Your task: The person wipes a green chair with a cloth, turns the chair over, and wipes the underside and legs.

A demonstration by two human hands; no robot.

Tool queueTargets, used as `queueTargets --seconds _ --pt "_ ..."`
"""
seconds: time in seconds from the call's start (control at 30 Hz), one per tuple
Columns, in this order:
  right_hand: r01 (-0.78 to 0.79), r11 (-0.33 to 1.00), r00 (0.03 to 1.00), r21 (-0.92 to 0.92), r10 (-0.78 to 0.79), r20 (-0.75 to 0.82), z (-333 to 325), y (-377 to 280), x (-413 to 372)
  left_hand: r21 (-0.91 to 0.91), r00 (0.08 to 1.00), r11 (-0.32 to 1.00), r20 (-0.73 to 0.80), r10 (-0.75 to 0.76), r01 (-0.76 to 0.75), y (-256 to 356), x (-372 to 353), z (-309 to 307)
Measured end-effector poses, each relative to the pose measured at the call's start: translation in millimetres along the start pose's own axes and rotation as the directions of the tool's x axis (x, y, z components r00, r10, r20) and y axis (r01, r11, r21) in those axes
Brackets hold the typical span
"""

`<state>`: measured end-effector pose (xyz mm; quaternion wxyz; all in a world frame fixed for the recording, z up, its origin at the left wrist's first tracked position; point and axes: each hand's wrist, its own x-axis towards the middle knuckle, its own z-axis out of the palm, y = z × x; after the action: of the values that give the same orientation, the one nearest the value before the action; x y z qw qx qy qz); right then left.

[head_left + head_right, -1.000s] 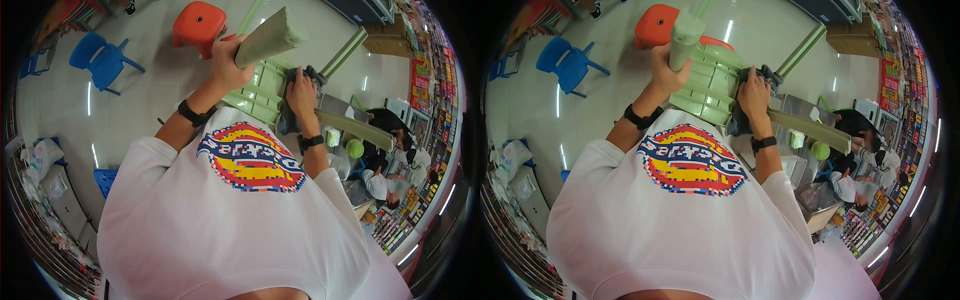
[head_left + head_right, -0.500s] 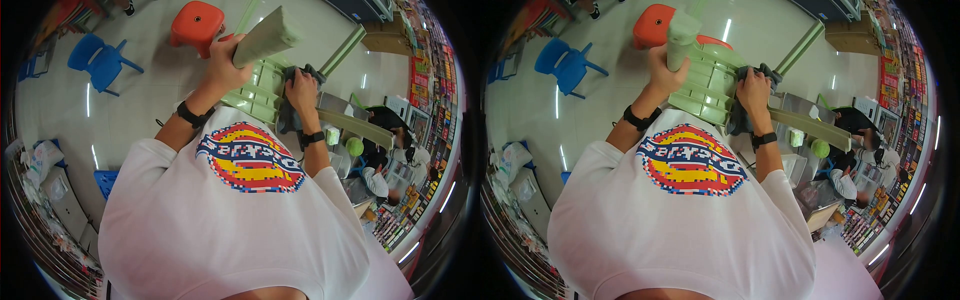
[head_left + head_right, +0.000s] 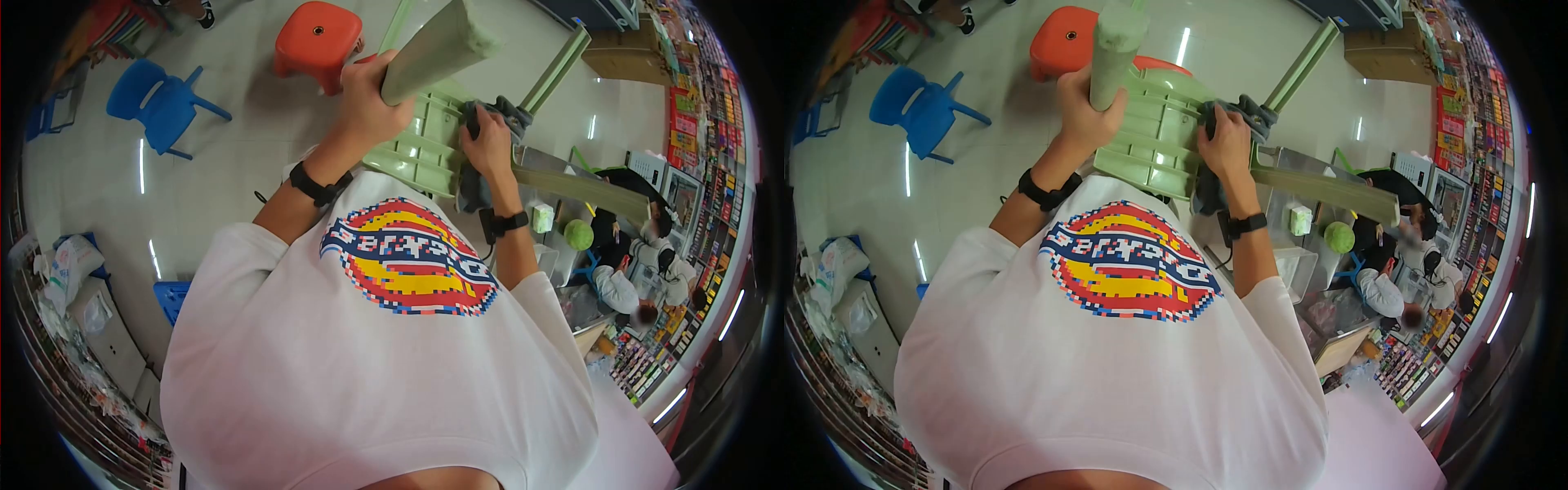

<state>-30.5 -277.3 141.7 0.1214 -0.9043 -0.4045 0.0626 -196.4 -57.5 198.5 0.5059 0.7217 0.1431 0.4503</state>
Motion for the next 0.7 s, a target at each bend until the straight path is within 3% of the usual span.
queueTargets --seconds 0.03,0.2,0.27,0.3,0.37,0.43,0.5,0.53,0.57,0.6,0.63,0.7 --pt "0.013 0.989 0.999 0.146 -0.008 -0.036 3.2 0.6 -0.1 -0.001 1.0 1.0 0.004 -0.004 0.004 0.0 -2.9 -0.6" --pt "0.08 0.992 0.993 0.102 -0.07 -0.096 4.3 26.2 -1.2 -0.06 0.997 0.996 -0.022 -0.074 0.072 -8.1 -2.7 -2.7" --pt "0.007 0.997 1.0 -0.071 -0.008 -0.013 0.3 34.8 1.6 -0.055 0.997 0.996 -0.017 -0.078 0.077 -6.6 -3.1 -3.0" --pt "0.013 0.997 1.0 -0.071 -0.014 -0.011 -3.9 33.0 3.3 -0.048 0.997 0.996 -0.013 -0.079 0.079 -5.3 -2.2 -3.8" --pt "-0.162 0.984 0.986 -0.081 0.165 0.033 -13.8 28.8 3.4 -0.053 0.997 0.996 -0.012 -0.07 0.069 -2.1 2.1 -2.9" --pt "-0.16 0.985 0.987 -0.055 0.159 -0.036 -35.7 8.8 2.2 -0.057 0.997 0.996 -0.013 -0.07 0.069 -1.2 6.4 -1.7" --pt "-0.249 0.92 0.861 0.302 0.353 -0.366 -45.4 4.6 1.0 0.012 1.0 1.0 0.01 -0.006 0.005 -3.6 8.2 -1.3" --pt "-0.25 0.92 0.864 0.302 0.352 -0.359 -48.4 5.3 2.7 0.015 1.0 1.0 0.009 -0.012 0.012 -6.9 6.1 -1.7" --pt "-0.159 0.758 0.741 0.633 0.515 -0.432 -52.2 7.6 3.4 0.007 1.0 1.0 0.011 -0.019 0.019 -10.4 3.0 -1.2" --pt "0.016 0.511 0.599 0.859 0.683 -0.417 -57.4 9.3 4.5 -0.005 1.0 1.0 0.015 -0.025 0.025 -12.5 2.0 0.5" --pt "0.012 0.513 0.594 0.858 0.686 -0.419 -69.0 5.6 6.2 -0.01 0.999 1.0 0.02 -0.027 0.027 -13.1 2.7 2.3" --pt "0.178 0.027 0.571 0.984 0.811 -0.126 -91.9 2.2 3.7 -0.081 0.997 0.994 -0.019 -0.08 0.078 -12.5 3.8 5.7"
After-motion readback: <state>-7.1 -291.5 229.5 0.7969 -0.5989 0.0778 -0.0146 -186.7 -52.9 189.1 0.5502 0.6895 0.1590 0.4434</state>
